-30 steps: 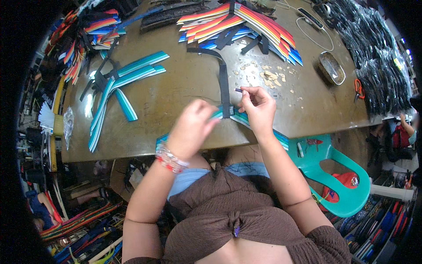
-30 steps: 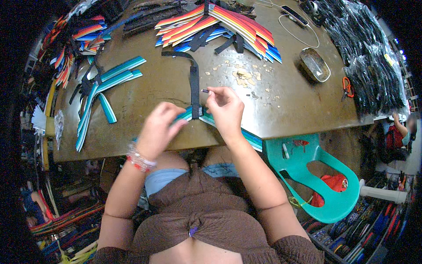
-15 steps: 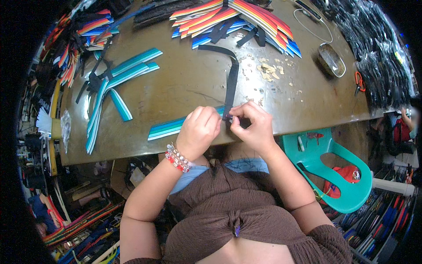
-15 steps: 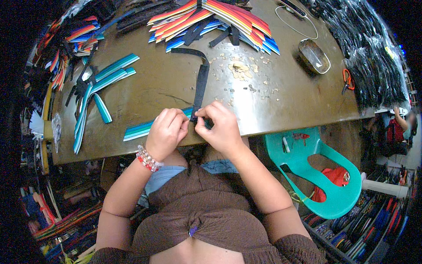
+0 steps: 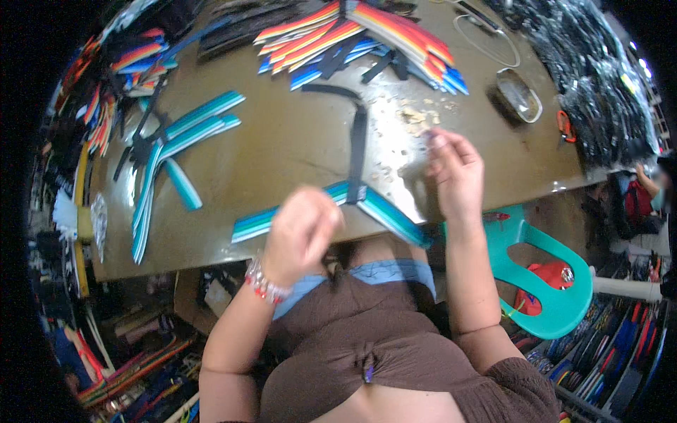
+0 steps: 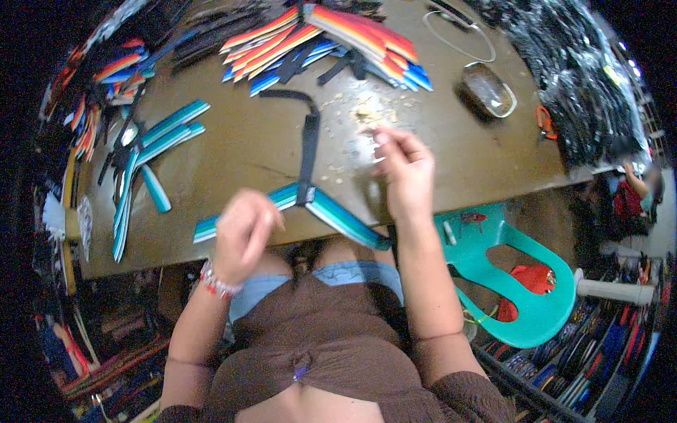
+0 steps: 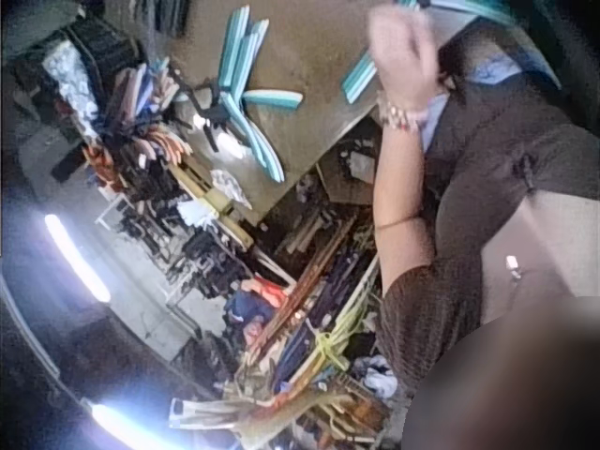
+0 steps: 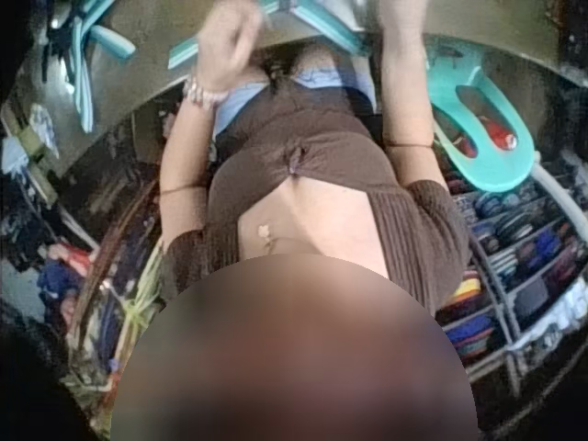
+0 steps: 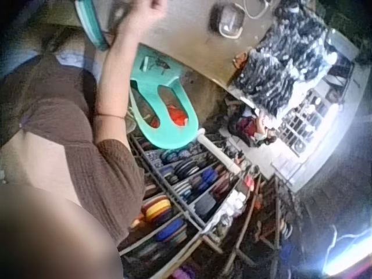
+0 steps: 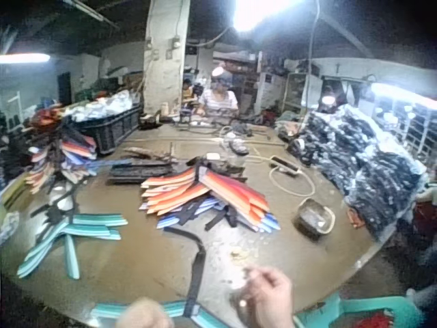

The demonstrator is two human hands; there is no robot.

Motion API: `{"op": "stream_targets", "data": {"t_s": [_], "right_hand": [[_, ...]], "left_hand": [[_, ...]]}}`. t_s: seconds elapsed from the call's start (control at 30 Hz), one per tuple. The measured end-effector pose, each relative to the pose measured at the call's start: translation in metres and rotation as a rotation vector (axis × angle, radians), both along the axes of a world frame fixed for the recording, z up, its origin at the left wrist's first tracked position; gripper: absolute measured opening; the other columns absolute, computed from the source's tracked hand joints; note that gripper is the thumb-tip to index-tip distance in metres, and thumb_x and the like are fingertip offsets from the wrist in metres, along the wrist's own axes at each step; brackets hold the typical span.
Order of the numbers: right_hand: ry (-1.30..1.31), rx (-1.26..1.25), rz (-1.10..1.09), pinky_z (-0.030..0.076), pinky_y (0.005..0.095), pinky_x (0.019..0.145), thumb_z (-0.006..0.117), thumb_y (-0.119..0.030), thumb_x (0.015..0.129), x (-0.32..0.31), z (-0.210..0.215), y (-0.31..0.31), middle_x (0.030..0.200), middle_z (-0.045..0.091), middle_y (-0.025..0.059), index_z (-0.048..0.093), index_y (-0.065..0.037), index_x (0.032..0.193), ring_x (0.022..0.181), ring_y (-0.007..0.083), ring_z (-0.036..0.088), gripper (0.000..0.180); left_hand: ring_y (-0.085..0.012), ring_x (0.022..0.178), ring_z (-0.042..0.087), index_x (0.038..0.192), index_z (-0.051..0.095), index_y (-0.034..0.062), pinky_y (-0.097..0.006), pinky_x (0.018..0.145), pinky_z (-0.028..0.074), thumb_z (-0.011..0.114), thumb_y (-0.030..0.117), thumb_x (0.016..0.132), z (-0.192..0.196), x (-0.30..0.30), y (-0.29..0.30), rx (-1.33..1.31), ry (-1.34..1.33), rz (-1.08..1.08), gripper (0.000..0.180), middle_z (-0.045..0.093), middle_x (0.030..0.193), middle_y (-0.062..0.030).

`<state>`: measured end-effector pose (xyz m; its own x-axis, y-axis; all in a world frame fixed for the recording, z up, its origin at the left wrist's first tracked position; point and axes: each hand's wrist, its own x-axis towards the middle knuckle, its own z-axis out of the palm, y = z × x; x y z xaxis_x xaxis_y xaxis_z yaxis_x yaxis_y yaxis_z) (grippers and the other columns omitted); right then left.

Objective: The person repeatedly picks up small black plastic pieces and attaches them to the ends of colorful striped fabric strips. They fold the fabric over the plastic and press it to secure it, then place the finished items on the table. The person also briefly handles a bundle of yellow ribbons and a white stick-like object.

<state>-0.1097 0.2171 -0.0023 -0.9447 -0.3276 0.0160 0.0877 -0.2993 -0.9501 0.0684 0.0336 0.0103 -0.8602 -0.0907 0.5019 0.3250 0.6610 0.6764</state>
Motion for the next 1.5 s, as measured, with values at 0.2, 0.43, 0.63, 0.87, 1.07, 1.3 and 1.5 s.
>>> {"op": "stream_targets", "data": {"t_s": [0.2, 0.43, 0.63, 0.87, 1.07, 1.3, 1.5], "right_hand": [[0.582, 0.400, -0.647, 0.039, 0.0181, 0.053, 0.067, -0.007, 0.087, -0.130, 0.007, 0.108, 0.074, 0.061, -0.0021, 0.069, 0.000, 0.095, 0.061, 0.0027, 0.049, 0.011], [0.679, 0.774, -0.843, 0.048, 0.0287, 0.062, 0.071, -0.007, 0.081, -0.184, -0.021, 0.150, 0.076, 0.065, 0.0081, 0.063, 0.001, 0.084, 0.066, 0.0136, 0.059, 0.012], [0.576, 1.005, -0.723, 0.048, 0.0301, 0.064, 0.068, -0.013, 0.084, -0.165, 0.004, 0.132, 0.079, 0.067, 0.0073, 0.065, -0.001, 0.086, 0.066, 0.0145, 0.060, 0.013], [0.438, 0.174, -0.023, 0.040, 0.0184, 0.057, 0.066, -0.004, 0.086, -0.014, 0.036, 0.000, 0.084, 0.064, -0.0002, 0.065, -0.001, 0.095, 0.065, 0.0024, 0.050, 0.010], [0.103, 0.349, 0.662, 0.050, 0.0289, 0.071, 0.062, -0.004, 0.086, -0.006, 0.033, -0.057, 0.093, 0.067, 0.0071, 0.063, 0.003, 0.106, 0.075, 0.0126, 0.062, 0.022], [0.330, 0.275, -0.030, 0.049, 0.0219, 0.053, 0.058, -0.005, 0.092, 0.006, 0.000, -0.073, 0.079, 0.064, 0.0070, 0.064, 0.004, 0.100, 0.064, 0.0090, 0.060, 0.013], [0.339, 0.425, 0.057, 0.049, 0.0223, 0.051, 0.062, -0.003, 0.086, 0.025, -0.030, -0.076, 0.071, 0.064, 0.0047, 0.066, 0.004, 0.092, 0.059, 0.0074, 0.059, 0.010]], "left_hand": [[-0.0222, 0.097, 0.056, 0.122, 0.059, 0.0100, -0.036, 0.081, 0.049, 0.060, 0.013, 0.081, 0.004, -0.034, 0.026, -0.586, -0.223, -0.190, 0.041, 0.062, 0.116, -0.0033], [-0.0233, 0.092, 0.059, 0.100, 0.064, 0.0059, -0.033, 0.079, 0.050, 0.064, 0.007, 0.078, 0.044, -0.073, -0.012, -0.411, -0.161, -0.258, 0.022, 0.062, 0.103, -0.0097], [-0.0227, 0.098, 0.061, 0.090, 0.066, 0.0069, -0.034, 0.087, 0.049, 0.063, 0.000, 0.078, 0.072, -0.059, -0.085, -0.112, -0.177, -0.309, 0.015, 0.063, 0.104, -0.0093], [-0.0292, 0.096, 0.062, 0.090, 0.066, 0.0050, -0.038, 0.087, 0.050, 0.058, -0.004, 0.077, 0.030, -0.055, -0.109, -0.402, -0.344, -0.467, 0.018, 0.065, 0.104, -0.0111], [-0.0168, 0.077, 0.065, 0.105, 0.064, -0.0004, -0.029, 0.067, 0.053, 0.070, 0.015, 0.083, 0.014, -0.062, -0.052, 0.008, -0.386, 0.060, 0.027, 0.062, 0.087, -0.0109], [-0.0299, 0.079, 0.060, 0.096, 0.063, 0.0024, -0.038, 0.071, 0.050, 0.073, 0.025, 0.080, -0.036, -0.074, -0.025, -0.181, -0.168, 0.376, 0.029, 0.056, 0.084, -0.0124], [-0.0298, 0.075, 0.059, 0.086, 0.060, 0.0005, -0.039, 0.068, 0.048, 0.063, 0.014, 0.087, -0.036, -0.079, -0.026, -0.204, -0.162, 0.377, 0.013, 0.055, 0.082, -0.0131]]}}
